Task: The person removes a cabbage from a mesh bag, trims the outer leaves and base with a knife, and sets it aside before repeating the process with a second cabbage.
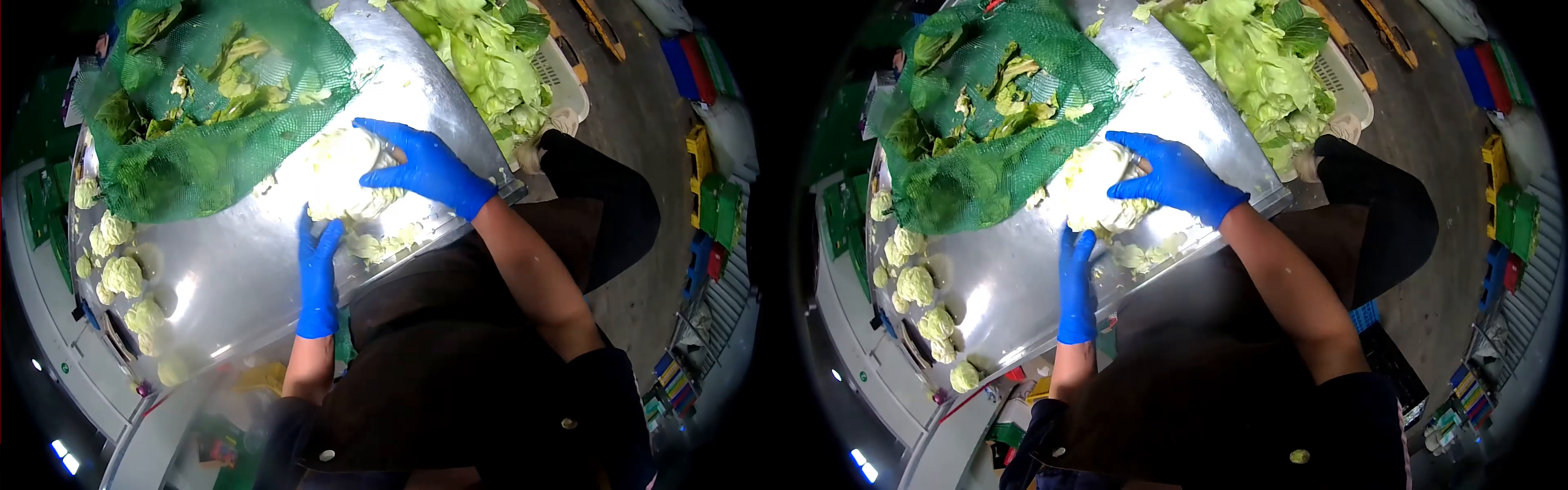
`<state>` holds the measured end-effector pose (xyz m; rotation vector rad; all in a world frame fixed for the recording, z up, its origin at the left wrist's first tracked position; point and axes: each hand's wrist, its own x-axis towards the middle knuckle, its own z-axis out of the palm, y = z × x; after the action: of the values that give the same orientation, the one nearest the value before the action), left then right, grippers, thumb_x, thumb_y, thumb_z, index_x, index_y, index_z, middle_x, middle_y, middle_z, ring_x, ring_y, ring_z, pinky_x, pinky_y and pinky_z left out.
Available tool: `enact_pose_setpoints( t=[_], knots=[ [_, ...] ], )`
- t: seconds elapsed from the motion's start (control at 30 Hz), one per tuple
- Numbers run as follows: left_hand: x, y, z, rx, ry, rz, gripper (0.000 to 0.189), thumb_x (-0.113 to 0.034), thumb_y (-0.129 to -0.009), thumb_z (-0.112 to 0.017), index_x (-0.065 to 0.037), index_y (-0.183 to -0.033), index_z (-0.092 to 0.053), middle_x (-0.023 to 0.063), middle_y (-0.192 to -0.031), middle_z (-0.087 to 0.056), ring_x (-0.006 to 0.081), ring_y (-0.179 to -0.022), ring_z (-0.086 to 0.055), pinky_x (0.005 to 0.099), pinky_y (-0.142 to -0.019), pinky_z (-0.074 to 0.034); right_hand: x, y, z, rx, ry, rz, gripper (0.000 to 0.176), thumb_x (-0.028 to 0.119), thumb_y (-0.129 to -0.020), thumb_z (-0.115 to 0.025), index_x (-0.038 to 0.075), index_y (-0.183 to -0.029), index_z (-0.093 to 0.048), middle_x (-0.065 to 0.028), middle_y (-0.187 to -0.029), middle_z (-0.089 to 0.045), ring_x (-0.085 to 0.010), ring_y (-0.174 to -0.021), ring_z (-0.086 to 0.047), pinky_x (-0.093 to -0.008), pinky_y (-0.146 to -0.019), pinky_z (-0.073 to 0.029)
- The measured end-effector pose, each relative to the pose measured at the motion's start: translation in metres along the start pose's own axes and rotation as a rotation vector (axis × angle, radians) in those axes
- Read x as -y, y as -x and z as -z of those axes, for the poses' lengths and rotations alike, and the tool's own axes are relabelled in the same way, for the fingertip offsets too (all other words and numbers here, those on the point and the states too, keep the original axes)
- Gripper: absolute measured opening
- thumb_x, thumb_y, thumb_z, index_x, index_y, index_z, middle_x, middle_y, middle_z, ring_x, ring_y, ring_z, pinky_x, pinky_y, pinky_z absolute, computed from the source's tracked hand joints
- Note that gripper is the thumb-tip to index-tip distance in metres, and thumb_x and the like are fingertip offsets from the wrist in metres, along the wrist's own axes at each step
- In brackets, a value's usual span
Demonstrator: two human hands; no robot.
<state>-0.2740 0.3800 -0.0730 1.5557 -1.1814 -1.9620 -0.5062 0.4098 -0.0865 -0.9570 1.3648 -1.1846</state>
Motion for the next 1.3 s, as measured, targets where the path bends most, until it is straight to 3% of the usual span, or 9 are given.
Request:
enact_pose_setpoints(
  t=[0.1, 0.23, 0.37, 0.5, 0.83, 1.0, 1.1, 1.23, 1.3],
  knots=[
    [-0.032, -0.01, -0.008, -0.144, -0.813, -0.791, 0.105, -0.027, -0.07, -0.087, -0.001, -0.15, -0.024, 0.0253, -0.149, -0.032, 0.0398, -0.128, -0.047, 0.0454, -0.104, -0.044, 0.002, -0.011, 0.011, 0.0, -0.041, -0.049, 0.077, 0.027, -0.077, -0.084, 0.006, -0.142, -0.049, -0.0135, -0.124, -0.065, -0.0152, -0.112, -0.059, -0.0307, -0.097, -0.046],
    [-0.044, -0.054, -0.034, -0.052, -0.867, -0.781, 0.12, -0.038, -0.058, -0.093, 0.0, -0.15, -0.026, 0.0211, -0.147, -0.034, 0.0363, -0.132, -0.043, 0.0439, -0.108, -0.04, -0.002, -0.021, 0.016, -0.131, 0.231, -0.051, 0.074, 0.04, -0.079, -0.079, 0.007, -0.139, -0.052, -0.0166, -0.118, -0.068, -0.0226, -0.109, -0.064, -0.0342, -0.095, -0.049],
    [-0.057, -0.077, -0.048, -0.116, -0.833, -0.639, 0.124, -0.042, -0.054, -0.094, 0.008, -0.146, -0.027, 0.026, -0.135, -0.044, 0.0404, -0.122, -0.051, 0.0443, -0.101, -0.045, 0.006, -0.004, 0.014, -0.437, 0.899, 0.133, 0.077, 0.058, -0.085, -0.063, 0.011, -0.143, -0.046, -0.016, -0.09, -0.069, -0.0329, -0.064, -0.067, -0.0419, -0.055, -0.052],
    [-0.072, -0.085, -0.057, -0.137, -0.887, -0.579, 0.126, -0.045, -0.054, -0.093, 0.013, -0.144, -0.026, 0.0292, -0.13, -0.049, 0.0419, -0.117, -0.055, 0.0437, -0.096, -0.049, 0.016, 0.021, -0.001, -0.294, 1.039, 0.065, 0.062, 0.044, -0.096, -0.055, 0.018, -0.15, -0.038, -0.0105, -0.071, -0.064, -0.0283, -0.054, -0.062, -0.0407, -0.049, -0.047],
    [-0.067, -0.09, -0.055, -0.089, -0.868, -0.596, 0.123, -0.046, -0.054, -0.093, 0.013, -0.141, -0.03, 0.0281, -0.133, -0.047, 0.0402, -0.118, -0.054, 0.0428, -0.097, -0.049, 0.009, 0.008, 0.005, -0.276, 1.159, 0.129, 0.056, 0.041, -0.096, -0.055, 0.02, -0.147, -0.043, -0.0097, -0.073, -0.066, -0.0274, -0.057, -0.064, -0.0392, -0.05, -0.049],
    [-0.06, -0.072, -0.066, -0.075, -0.853, -0.72, 0.122, -0.046, -0.053, -0.093, 0.008, -0.143, -0.03, 0.0279, -0.136, -0.044, 0.0409, -0.119, -0.051, 0.0464, -0.098, -0.046, 0.01, -0.025, 0.025, -0.385, 1.022, -0.006, 0.039, 0.039, -0.095, -0.058, 0.019, -0.129, -0.062, -0.0162, -0.083, -0.068, -0.0333, -0.068, -0.067, -0.0416, -0.06, -0.052],
    [-0.045, -0.06, -0.073, -0.161, -0.972, -0.748, 0.121, -0.041, -0.053, -0.093, 0.003, -0.145, -0.029, 0.0255, -0.141, -0.04, 0.042, -0.125, -0.045, 0.0472, -0.104, -0.041, 0.011, -0.047, 0.049, -0.34, 0.767, -0.255, 0.038, 0.037, -0.094, -0.063, 0.014, -0.125, -0.066, -0.0243, -0.104, -0.069, -0.0315, -0.093, -0.068, -0.0375, -0.08, -0.053],
    [-0.034, -0.048, -0.058, -0.109, -1.024, -0.827, 0.12, -0.039, -0.053, -0.094, 0.0, -0.147, -0.029, 0.0221, -0.142, -0.04, 0.0392, -0.127, -0.046, 0.0444, -0.107, -0.04, -0.001, -0.039, 0.043, -0.279, 0.013, -0.172, 0.059, 0.029, -0.086, -0.076, 0.008, -0.137, -0.056, -0.0123, -0.123, -0.065, -0.0169, -0.109, -0.06, -0.0325, -0.094, -0.049],
    [-0.023, -0.044, -0.045, -0.108, -0.943, -0.83, 0.122, -0.039, -0.052, -0.094, 0.0, -0.147, -0.028, 0.0209, -0.143, -0.04, 0.0372, -0.129, -0.045, 0.0437, -0.109, -0.038, -0.006, -0.038, 0.037, -0.329, 0.138, -0.106, 0.063, 0.036, -0.083, -0.078, 0.008, -0.135, -0.057, -0.0178, -0.118, -0.067, -0.0215, -0.104, -0.065, -0.0335, -0.091, -0.051]
  ],
)
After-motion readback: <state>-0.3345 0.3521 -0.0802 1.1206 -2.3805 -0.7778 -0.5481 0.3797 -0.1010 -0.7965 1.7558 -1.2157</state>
